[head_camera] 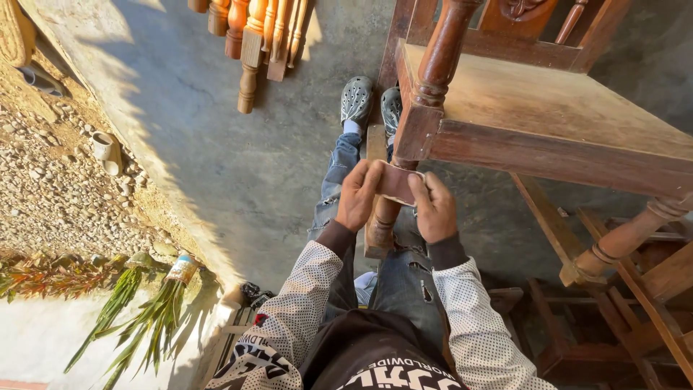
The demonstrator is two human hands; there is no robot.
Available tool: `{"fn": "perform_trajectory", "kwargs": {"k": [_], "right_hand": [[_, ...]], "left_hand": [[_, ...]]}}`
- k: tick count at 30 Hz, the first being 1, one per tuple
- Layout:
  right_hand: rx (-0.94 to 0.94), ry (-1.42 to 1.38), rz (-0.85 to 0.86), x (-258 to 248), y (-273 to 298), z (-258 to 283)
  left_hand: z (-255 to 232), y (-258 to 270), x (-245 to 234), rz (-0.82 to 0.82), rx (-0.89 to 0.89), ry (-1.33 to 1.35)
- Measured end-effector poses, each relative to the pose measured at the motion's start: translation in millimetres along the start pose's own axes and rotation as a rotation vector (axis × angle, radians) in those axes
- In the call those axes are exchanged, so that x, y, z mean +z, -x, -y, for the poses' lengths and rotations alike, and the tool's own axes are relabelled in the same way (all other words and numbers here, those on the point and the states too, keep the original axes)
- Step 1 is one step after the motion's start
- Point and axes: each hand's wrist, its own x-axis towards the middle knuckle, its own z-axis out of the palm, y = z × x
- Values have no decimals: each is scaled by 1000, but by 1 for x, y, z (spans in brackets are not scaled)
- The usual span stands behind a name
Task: Sanding a wooden chair leg with sandpaper to smooth the surface
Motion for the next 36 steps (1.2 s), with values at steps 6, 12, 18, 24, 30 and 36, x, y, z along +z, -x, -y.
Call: {"fn": "perform_trajectory", "kwargs": {"k": [6,12,18,24,30,36], "right_hand": [[39,-16,23,-6,2,-1],[115,-24,-89,-15,6,-22],[-13,0,-57,7,-1,19],[20,-124,-128,-22,6,-16],[9,-99,-156,16,8,8],[6,-192,-257,6,4,-28]], "left_hand": [[6,-2,1,-85,236,-196],[11,-2,9,-6,216,-195],[17,-4,-8,-104,172,-138],[3,5,17,-6,240,-211],[6,-3,-4,-123,85,-126],[-3,6,14,-103,119,-148]]}}
